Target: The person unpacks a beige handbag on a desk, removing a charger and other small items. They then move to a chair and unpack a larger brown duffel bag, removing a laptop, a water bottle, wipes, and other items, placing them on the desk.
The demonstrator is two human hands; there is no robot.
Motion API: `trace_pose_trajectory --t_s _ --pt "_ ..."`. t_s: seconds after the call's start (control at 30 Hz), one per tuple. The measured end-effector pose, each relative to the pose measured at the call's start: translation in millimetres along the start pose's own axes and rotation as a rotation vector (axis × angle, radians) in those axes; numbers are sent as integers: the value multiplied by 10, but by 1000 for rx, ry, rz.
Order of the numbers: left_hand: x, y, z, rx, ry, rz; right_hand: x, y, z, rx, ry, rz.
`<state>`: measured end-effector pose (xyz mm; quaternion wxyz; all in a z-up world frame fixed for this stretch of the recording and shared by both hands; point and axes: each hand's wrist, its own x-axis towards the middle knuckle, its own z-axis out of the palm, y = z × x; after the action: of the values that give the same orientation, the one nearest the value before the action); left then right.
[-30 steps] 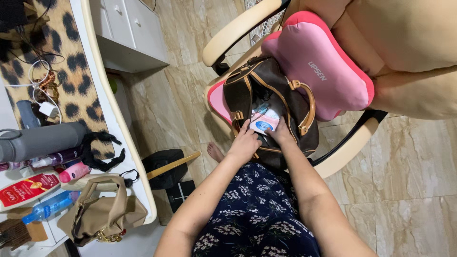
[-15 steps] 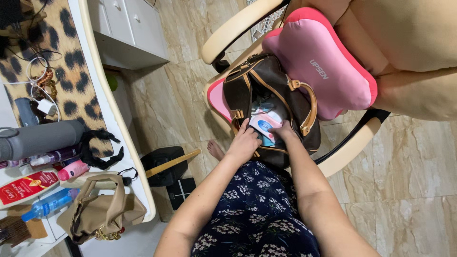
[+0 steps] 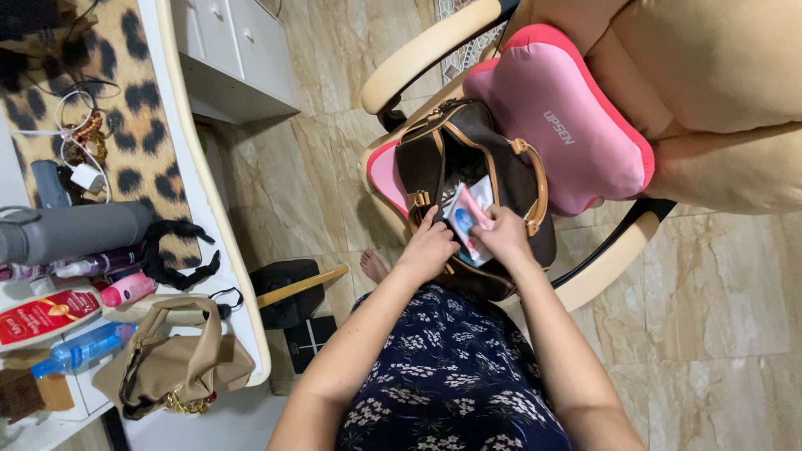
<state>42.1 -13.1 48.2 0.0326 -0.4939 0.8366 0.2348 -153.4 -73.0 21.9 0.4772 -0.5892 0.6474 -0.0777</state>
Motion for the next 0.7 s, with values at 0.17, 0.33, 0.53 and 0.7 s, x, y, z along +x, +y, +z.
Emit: trace_pose_trajectory --t_s 0.17,0.33,0.53,0.7 --pt "-155 -98 -57 -408 120 -47 -351 -446 -507 -60 57 -95" --pt "-368 -190 -86 -841 387 -164 -732 -910 -771 252 36 -192" --pt "-829 -545 -282 -2359 313 -238 -937 -1666 -326 717 -97 -457" --pt "-1366 -980 -491 -2330 857 -152 -857 -2230 378 652 -308 -532"
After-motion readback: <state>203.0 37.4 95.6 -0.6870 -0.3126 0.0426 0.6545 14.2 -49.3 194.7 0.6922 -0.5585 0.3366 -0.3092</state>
